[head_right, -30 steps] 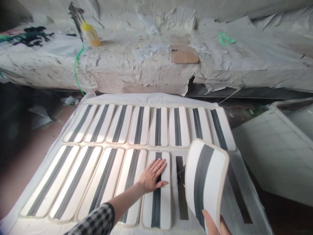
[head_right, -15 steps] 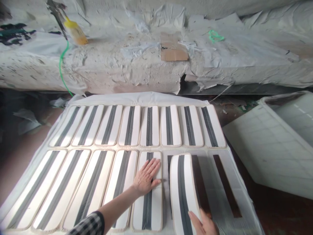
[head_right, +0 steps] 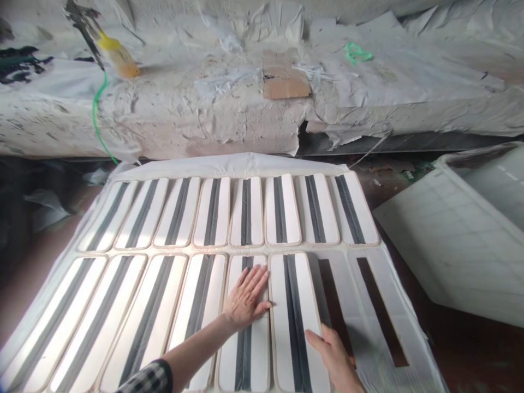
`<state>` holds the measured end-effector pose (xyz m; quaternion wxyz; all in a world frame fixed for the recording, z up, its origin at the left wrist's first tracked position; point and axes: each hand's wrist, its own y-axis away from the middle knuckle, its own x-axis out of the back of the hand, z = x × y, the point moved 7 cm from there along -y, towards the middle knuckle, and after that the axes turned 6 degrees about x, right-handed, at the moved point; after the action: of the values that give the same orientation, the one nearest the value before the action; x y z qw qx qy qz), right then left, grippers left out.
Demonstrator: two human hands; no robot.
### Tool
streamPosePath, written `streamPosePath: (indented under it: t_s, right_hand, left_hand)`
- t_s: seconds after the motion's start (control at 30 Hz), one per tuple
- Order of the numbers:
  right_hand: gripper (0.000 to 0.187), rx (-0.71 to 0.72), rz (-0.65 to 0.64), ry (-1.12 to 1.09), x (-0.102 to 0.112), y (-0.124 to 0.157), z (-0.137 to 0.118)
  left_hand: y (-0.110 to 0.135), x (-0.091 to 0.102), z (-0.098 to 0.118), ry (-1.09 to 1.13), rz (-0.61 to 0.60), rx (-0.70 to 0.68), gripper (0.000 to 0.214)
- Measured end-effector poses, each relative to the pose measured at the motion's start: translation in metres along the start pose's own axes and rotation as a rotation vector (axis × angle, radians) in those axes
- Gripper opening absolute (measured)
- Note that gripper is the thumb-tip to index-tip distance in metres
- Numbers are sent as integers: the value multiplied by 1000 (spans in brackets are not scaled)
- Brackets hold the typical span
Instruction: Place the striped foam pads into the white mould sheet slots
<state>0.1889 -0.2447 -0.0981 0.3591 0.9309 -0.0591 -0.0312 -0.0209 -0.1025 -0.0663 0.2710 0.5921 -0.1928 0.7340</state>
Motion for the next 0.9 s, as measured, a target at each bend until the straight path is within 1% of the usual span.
streamPosePath:
  t_s: [0.2, 0.3, 0.43, 0.57, 0.67, 0.77, 0.83, 0.9]
  right_hand:
    - [47, -42, -13, -110, -5, -5, -8]
    - [48, -86, -8, -130, -7, -5, -8]
    - [48, -77, 54, -28, -4, -7, -8]
    - [49, -96, 123, 22, 2, -10, 2]
    - [50, -100, 112, 3, 2, -9, 8]
    - [49, -93, 72, -15, -1, -8, 10]
    - [47, -81, 70, 16, 0, -8, 10]
    - [43, -61, 91, 95, 2, -9, 9]
  left_hand:
    - [-6, -3, 5, 18, -6, 23, 80]
    - [-8, -5, 8, 29, -3, 2, 79]
    - [-15, -8, 19, 36, -24, -65, 73]
    - [-25, -15, 34, 45, -60, -114, 76]
    - [-29, -20, 41, 47, -67, -127, 74]
    - [-30, -23, 42, 36, -63, -120, 76]
    - [-30, -23, 42, 27, -61, -119, 77]
    - [-30, -23, 45, 19, -62, -119, 76]
